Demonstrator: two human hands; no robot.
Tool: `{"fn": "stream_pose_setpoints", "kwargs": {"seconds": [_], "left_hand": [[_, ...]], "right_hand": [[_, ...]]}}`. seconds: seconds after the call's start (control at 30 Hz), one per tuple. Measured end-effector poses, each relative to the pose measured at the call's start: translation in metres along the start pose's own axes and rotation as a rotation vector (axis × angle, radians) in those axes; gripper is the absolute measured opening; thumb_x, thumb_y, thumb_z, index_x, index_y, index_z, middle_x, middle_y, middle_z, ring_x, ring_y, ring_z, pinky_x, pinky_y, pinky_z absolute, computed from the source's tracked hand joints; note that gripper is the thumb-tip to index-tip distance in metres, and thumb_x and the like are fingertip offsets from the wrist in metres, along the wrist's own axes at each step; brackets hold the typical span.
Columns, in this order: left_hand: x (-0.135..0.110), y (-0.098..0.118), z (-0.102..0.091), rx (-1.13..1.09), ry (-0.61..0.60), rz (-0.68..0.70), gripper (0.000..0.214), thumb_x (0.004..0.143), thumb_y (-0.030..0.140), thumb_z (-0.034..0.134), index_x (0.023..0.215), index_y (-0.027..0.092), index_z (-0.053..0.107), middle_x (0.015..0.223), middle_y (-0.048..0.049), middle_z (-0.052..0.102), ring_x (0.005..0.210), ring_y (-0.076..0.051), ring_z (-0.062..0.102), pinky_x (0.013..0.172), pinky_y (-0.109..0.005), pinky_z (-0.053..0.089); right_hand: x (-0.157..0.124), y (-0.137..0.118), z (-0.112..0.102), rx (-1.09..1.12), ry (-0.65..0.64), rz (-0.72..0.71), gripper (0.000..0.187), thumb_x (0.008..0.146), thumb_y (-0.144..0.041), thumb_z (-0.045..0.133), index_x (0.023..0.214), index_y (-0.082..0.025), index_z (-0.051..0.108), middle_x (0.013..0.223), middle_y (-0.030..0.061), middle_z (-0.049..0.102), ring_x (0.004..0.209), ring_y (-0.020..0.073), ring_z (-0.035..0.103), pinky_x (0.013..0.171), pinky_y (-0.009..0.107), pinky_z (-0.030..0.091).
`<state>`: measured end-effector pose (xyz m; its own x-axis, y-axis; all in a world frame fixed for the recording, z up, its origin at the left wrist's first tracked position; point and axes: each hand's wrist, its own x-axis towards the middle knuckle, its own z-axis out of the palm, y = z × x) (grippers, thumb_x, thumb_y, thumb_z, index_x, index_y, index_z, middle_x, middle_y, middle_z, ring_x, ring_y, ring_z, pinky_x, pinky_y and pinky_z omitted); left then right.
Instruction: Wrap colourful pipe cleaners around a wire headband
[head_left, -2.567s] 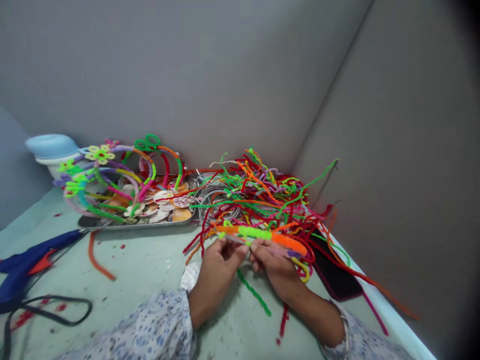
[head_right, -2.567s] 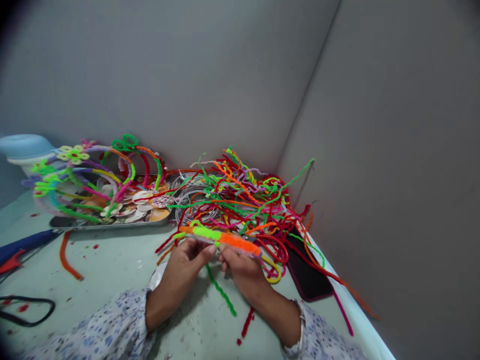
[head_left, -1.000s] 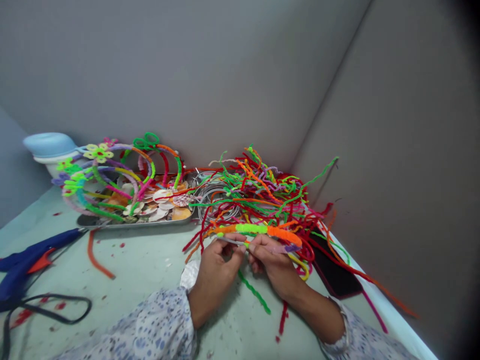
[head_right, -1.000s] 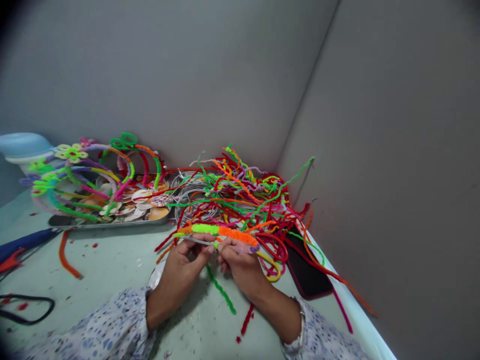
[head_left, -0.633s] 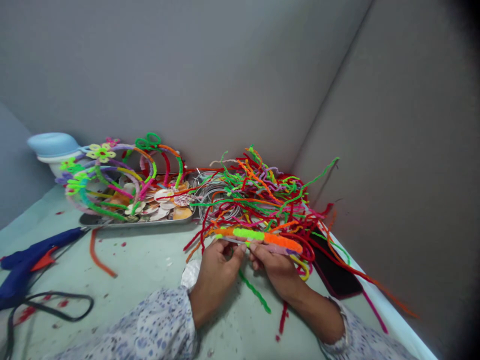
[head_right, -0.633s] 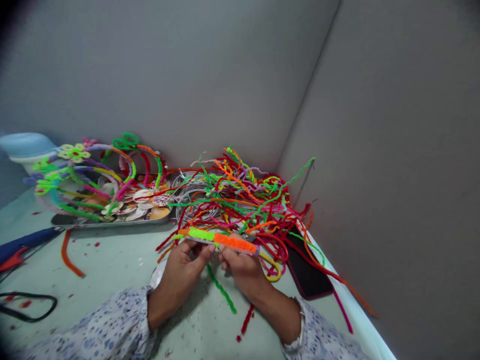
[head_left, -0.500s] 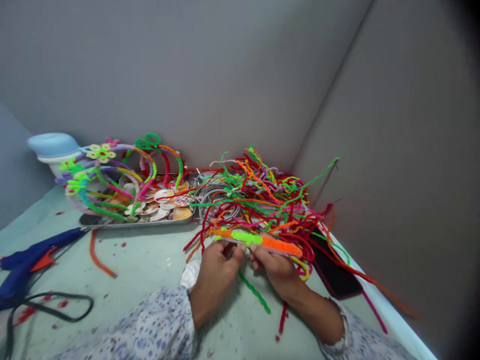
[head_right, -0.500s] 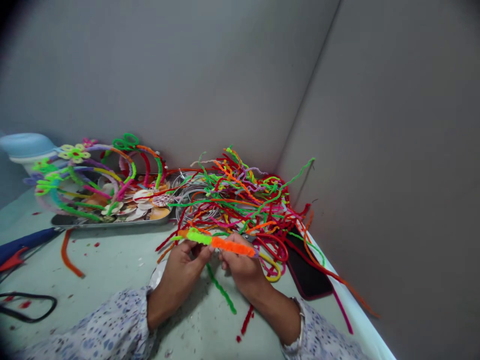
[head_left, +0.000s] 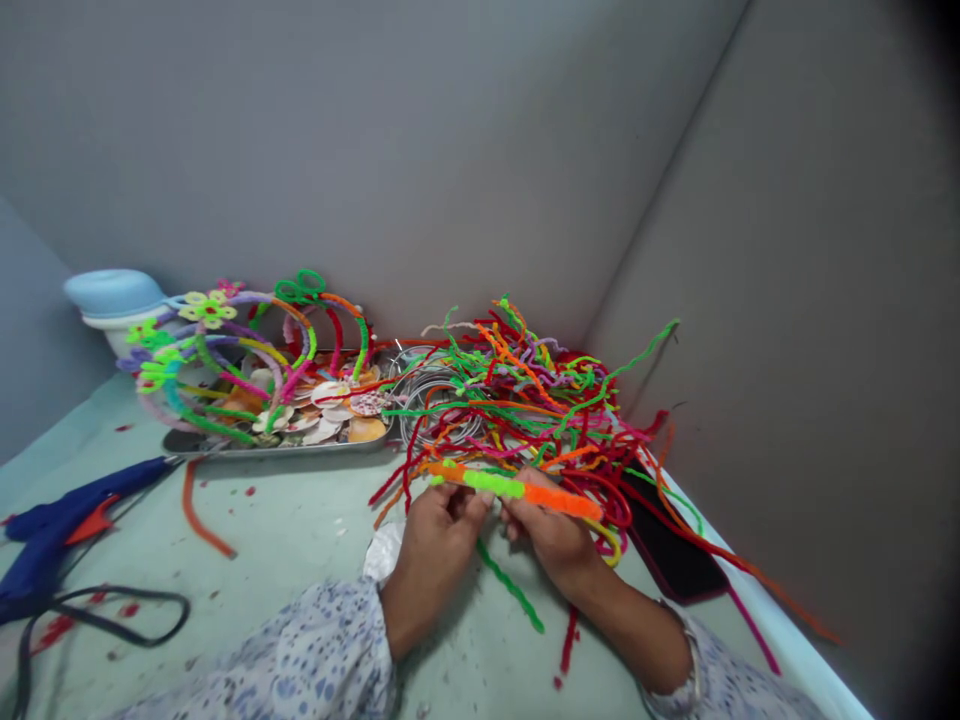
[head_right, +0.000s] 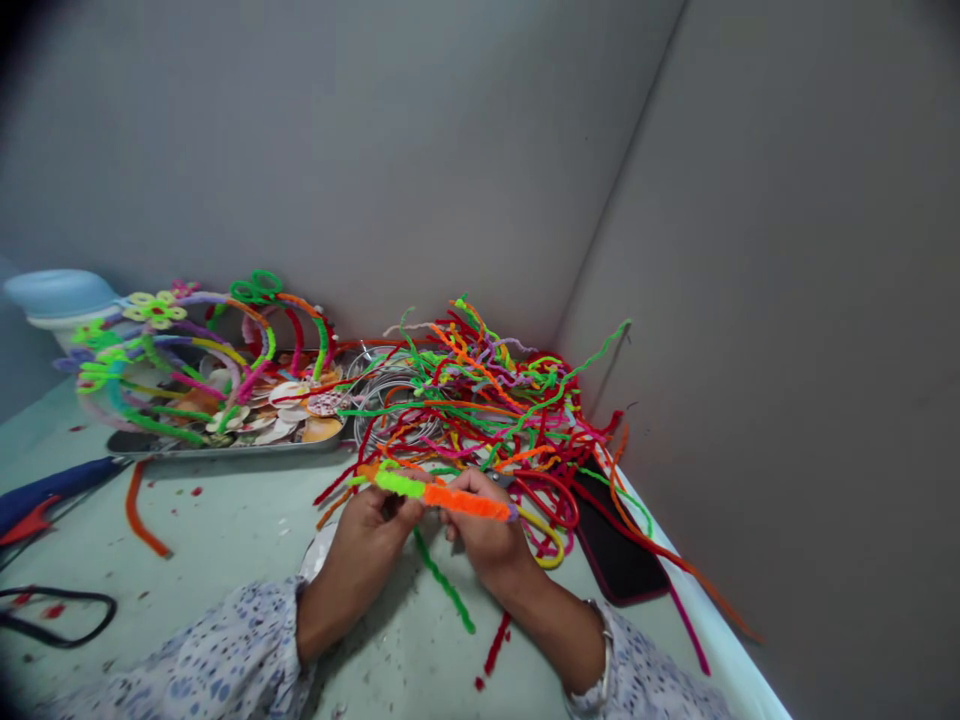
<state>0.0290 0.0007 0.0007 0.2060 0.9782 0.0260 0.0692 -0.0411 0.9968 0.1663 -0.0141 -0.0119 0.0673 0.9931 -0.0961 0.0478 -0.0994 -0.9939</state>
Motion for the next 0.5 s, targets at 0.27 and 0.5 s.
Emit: {"fn": "stream_pose_setpoints", "kwargs": {"seconds": [0.27,0.5], "left_hand": [[0.000,0.000,-0.001,-0.002,0.085,0.060,0.013,0.076,0.026,0.059,0.082,0.018,0.051,0.068,0.0039,0.051,0.061,-0.010,0.047,0.058,-0.022,0.039],[0.000,0.001,0.000,-0.085,0.144,0.033,0.039,0.072,0.025,0.063,0.108,0.018,0.049,0.069,0.0037,0.051,0.062,-0.011,0.049,0.060,-0.023,0.039]], "right_hand": [[0.002,0.003,-0.006,0.119,-0.043,-0.015,0.021,0.082,-0.030,0.051,0.064,-0.018,0.052,0.053,-0.0038,0.052,0.047,0.0082,0.043,0.048,0.021,0.032],[0.003,0.008,-0.007,0.167,-0.033,-0.038,0.023,0.082,-0.032,0.054,0.064,-0.017,0.052,0.054,-0.0034,0.052,0.046,0.0072,0.045,0.046,0.019,0.032]]}}
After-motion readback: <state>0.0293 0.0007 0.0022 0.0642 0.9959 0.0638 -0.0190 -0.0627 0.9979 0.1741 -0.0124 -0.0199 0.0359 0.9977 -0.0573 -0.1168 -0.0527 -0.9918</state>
